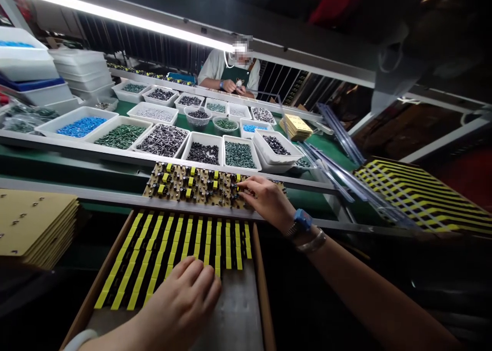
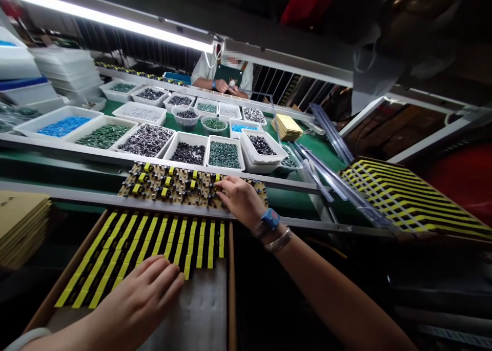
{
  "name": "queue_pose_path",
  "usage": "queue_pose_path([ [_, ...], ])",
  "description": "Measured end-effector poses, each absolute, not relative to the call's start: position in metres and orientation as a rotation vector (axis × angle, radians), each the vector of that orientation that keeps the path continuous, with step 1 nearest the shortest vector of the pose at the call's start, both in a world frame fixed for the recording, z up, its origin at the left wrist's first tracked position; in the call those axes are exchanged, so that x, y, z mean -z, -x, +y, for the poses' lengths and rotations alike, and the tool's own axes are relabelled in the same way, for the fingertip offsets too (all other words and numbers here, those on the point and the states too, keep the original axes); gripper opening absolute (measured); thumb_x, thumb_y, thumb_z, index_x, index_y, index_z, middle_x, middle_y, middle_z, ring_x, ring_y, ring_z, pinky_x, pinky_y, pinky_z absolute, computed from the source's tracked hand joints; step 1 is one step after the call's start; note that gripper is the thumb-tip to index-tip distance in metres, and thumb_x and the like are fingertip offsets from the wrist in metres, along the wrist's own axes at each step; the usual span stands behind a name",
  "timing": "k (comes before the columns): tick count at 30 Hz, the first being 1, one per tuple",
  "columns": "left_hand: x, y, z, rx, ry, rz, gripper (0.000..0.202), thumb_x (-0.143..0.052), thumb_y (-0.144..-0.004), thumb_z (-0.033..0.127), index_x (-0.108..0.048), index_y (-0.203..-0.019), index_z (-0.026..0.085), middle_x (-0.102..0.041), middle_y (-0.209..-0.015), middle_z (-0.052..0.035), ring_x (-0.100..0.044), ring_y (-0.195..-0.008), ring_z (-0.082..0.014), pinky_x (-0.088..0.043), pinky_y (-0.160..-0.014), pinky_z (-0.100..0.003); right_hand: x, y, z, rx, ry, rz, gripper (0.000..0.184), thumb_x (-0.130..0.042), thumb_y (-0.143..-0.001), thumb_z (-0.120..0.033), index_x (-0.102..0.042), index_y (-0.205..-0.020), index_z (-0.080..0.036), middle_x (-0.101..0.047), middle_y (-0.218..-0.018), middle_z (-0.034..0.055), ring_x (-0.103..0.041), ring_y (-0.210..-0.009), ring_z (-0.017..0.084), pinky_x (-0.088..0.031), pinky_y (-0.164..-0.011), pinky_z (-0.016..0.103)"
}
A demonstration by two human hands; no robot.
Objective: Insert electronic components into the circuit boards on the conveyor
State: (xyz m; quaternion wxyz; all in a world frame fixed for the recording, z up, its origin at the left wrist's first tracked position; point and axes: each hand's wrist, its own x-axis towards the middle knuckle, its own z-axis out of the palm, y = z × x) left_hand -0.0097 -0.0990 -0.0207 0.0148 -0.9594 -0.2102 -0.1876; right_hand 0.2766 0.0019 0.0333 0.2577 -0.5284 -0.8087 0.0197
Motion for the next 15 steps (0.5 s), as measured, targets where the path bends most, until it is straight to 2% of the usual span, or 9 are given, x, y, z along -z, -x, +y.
queue_pose_path([
  [8, 0.011, 0.013, -0.098, 0.681, 2.979, -0.561, 0.014, -0.057, -0.083, 0.010, -0.068, -0.089, 0.017, -0.069, -0.088, -0.0039, -0.060, -0.076, -0.0230, -0.051, -0.096, -0.044, -0.042, -0.271, 0.007, -0.056, 1.434, -2.272, 0.022, -0.068, -0.090, -0.007, -0.071, -0.110, -0.016, -0.072, -0.106, 0.0100, -0.071, -0.099, 0.025, -0.058, -0.092, 0.041],
  [11, 0.003, 0.015, -0.095, 0.774, 3.067, -0.566, 0.014, -0.056, -0.086, 0.007, -0.064, -0.084, 0.019, -0.067, -0.082, -0.0015, -0.059, -0.071, -0.0208, -0.053, -0.088, -0.040, -0.041, -0.273, 0.007, -0.058, 1.430, -2.274, 0.021, -0.069, -0.090, -0.009, -0.071, -0.109, -0.018, -0.072, -0.106, 0.0093, -0.071, -0.098, 0.025, -0.058, -0.091, 0.040],
  [13, -0.004, 0.017, -0.088, 0.794, 3.144, -0.621, 0.017, -0.054, -0.090, 0.006, -0.063, -0.088, 0.019, -0.066, -0.085, -0.0023, -0.060, -0.073, -0.0205, -0.054, -0.080, -0.037, -0.040, -0.274, 0.007, -0.051, 1.429, -2.267, 0.020, -0.069, -0.091, -0.010, -0.070, -0.109, -0.018, -0.073, -0.106, 0.0093, -0.071, -0.098, 0.025, -0.058, -0.091, 0.041],
  [15, -0.011, 0.019, -0.077, 0.767, 3.229, -0.709, 0.020, -0.051, -0.094, 0.006, -0.063, -0.101, 0.019, -0.066, -0.092, -0.0043, -0.061, -0.079, -0.0209, -0.053, -0.076, -0.035, -0.038, -0.274, 0.008, -0.043, 1.428, -2.261, 0.018, -0.069, -0.091, -0.010, -0.070, -0.108, -0.017, -0.073, -0.105, 0.0095, -0.071, -0.098, 0.025, -0.058, -0.092, 0.041],
])
